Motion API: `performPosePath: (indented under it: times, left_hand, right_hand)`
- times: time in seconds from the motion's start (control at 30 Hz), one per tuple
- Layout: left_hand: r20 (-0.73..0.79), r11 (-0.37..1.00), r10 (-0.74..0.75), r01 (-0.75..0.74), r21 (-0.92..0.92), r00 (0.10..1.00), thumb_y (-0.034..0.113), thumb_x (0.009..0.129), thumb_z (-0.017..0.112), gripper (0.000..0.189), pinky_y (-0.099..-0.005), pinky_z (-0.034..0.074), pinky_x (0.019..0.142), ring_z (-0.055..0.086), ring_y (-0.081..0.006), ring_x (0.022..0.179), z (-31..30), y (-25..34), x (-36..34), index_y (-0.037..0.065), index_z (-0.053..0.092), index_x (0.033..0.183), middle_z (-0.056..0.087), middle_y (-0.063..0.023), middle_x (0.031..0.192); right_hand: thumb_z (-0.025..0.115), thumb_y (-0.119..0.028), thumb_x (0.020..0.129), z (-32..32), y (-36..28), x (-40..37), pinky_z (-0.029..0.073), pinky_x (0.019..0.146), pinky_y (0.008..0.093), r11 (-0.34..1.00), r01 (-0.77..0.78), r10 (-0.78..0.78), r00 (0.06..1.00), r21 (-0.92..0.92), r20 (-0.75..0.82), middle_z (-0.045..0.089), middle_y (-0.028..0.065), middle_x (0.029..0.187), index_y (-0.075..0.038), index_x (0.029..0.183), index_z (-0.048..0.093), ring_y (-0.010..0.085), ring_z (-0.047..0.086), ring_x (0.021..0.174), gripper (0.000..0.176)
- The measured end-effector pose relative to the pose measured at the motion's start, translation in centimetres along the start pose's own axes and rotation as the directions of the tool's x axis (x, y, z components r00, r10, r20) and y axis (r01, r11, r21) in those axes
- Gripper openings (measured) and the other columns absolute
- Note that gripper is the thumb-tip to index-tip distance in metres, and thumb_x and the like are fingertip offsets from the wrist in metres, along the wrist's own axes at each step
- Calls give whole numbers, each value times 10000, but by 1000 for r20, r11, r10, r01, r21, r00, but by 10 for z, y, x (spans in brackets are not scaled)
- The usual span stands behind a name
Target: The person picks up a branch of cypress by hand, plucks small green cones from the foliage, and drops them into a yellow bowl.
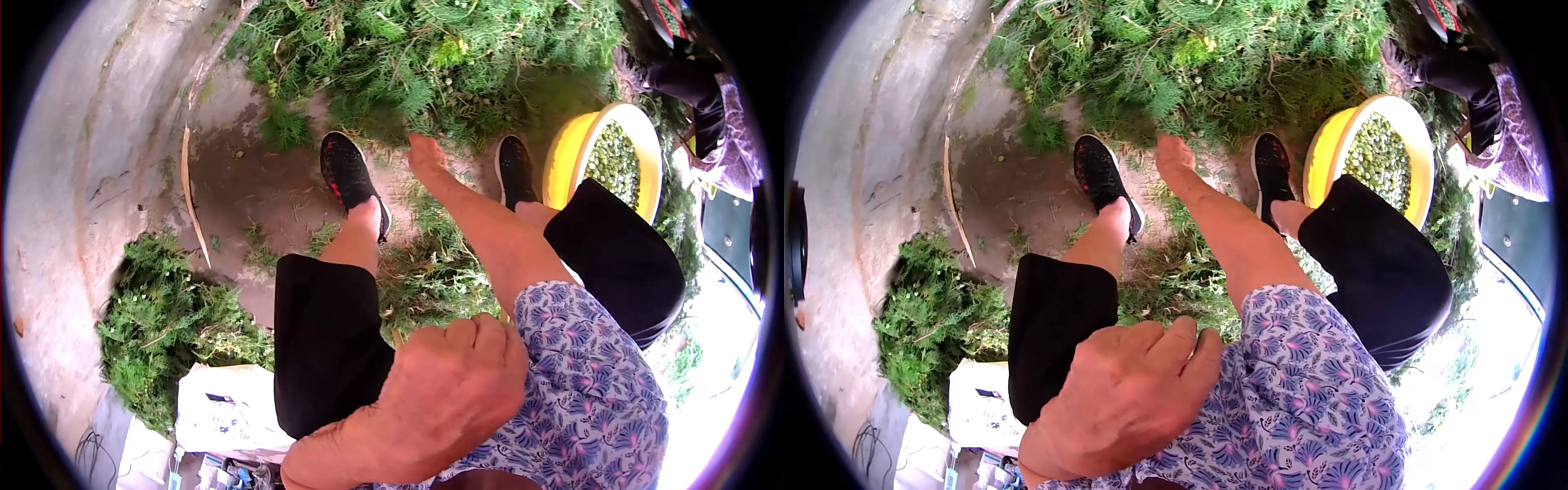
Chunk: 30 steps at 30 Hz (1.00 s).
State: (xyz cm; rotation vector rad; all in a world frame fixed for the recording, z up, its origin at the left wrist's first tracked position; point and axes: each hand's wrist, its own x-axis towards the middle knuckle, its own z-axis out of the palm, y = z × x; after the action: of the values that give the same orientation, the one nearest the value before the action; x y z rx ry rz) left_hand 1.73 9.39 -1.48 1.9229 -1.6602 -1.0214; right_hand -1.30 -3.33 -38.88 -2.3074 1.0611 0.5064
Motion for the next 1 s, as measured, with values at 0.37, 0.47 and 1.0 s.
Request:
performPosePath:
  times: [0.37,0.47,1.0]
  left_hand:
    - [-78,980,-71,84,181,994,104,699,585,222,-251,394,465,539,-135,605,7,0,-5,12,586,901,580,-95,823]
    - [-127,979,-89,110,171,988,100,698,587,216,-267,401,471,540,-152,603,7,1,-8,8,582,893,578,-96,810]
    - [-301,943,-75,166,289,951,50,624,549,121,-258,360,461,456,-144,559,14,7,10,29,542,743,418,-38,615]
  right_hand:
    - [563,-163,788,26,26,-45,486,601,401,952,302,-304,952,-52,-44,583,150,761,-53,764,595,294,583,658,117]
    - [548,-151,790,30,33,-40,502,615,395,905,382,-369,924,-189,104,596,144,774,-41,761,591,289,603,702,122]
    - [611,-56,750,25,15,3,457,641,358,849,266,-152,951,456,-271,583,170,819,-60,904,624,303,579,756,155]
